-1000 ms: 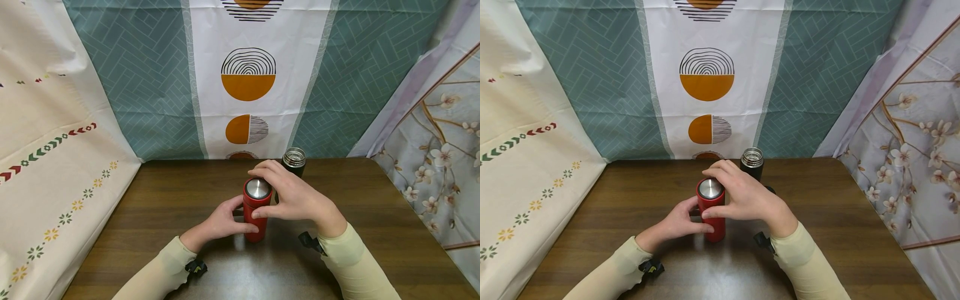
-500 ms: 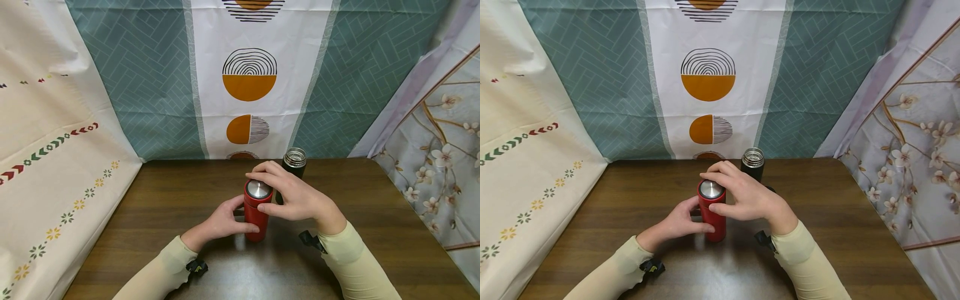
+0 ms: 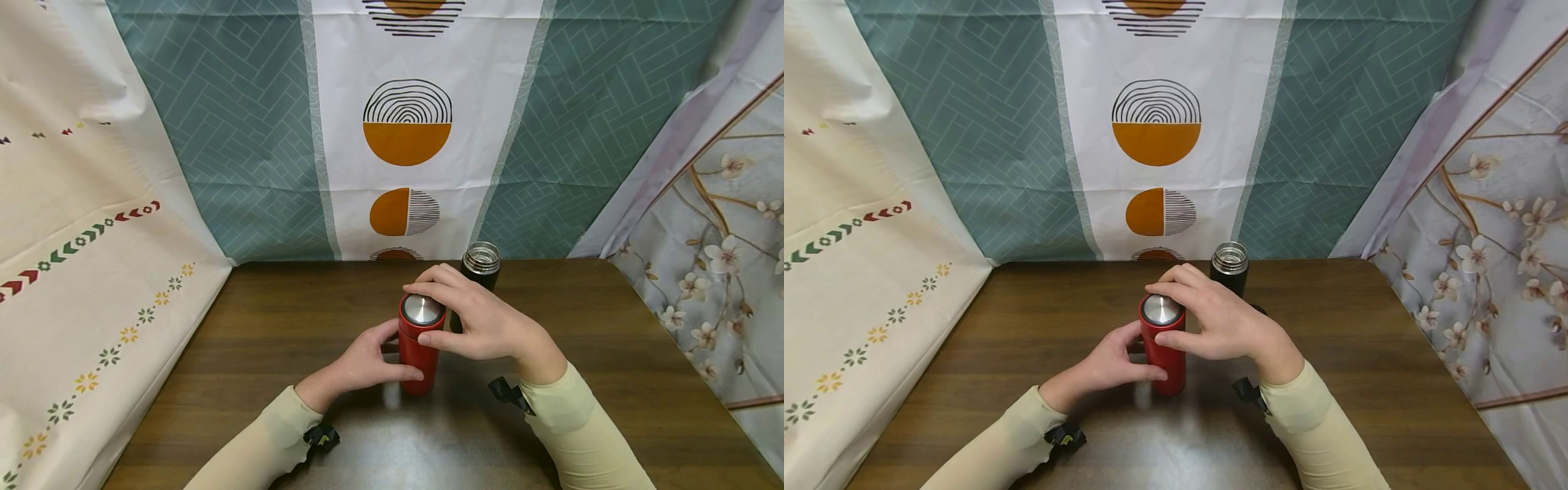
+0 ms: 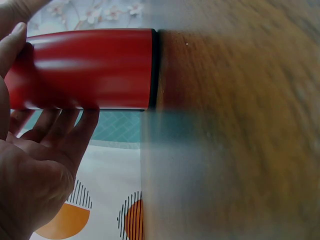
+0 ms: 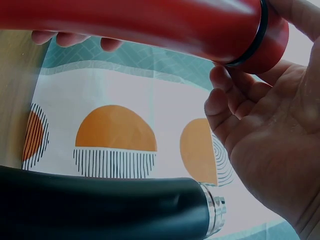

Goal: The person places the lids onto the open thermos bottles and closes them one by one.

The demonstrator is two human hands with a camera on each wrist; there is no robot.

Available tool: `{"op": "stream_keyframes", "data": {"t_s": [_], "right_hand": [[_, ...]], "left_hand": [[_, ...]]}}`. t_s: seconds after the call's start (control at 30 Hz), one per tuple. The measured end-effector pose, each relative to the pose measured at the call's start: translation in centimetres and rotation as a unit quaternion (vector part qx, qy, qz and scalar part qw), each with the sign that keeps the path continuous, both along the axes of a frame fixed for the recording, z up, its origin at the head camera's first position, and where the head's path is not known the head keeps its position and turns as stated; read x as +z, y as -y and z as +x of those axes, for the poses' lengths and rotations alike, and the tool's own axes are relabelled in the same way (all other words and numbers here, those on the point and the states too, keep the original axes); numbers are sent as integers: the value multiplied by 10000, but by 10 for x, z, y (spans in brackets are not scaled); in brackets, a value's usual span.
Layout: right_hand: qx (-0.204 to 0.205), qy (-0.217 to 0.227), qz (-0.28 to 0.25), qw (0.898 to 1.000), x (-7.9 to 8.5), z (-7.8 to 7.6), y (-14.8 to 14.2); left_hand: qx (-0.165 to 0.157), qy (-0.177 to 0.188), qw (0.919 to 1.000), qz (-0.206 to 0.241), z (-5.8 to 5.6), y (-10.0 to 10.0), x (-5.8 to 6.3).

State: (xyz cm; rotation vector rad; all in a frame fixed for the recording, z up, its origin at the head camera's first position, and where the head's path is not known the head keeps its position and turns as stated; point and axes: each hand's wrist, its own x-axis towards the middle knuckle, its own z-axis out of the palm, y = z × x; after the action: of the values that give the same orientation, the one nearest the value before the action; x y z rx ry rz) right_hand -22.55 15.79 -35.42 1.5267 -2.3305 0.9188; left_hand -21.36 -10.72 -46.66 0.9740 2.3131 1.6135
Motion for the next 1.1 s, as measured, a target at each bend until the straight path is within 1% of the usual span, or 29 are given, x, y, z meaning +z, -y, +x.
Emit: {"op": "stream_keyframes", "data": {"t_s": [0.4,0.67,1.1], "right_hand": [[-213,-40,-113,9997,2,0,3],[-374,-137,-88,9992,-1,0,4],[-623,-310,-62,9976,0,2,7]], "left_hand": [[52,-34,10000,-23,0,0,0],[31,-27,10000,-29,0,0,0],[26,-127,9999,-23,-1,0,-2]]}}
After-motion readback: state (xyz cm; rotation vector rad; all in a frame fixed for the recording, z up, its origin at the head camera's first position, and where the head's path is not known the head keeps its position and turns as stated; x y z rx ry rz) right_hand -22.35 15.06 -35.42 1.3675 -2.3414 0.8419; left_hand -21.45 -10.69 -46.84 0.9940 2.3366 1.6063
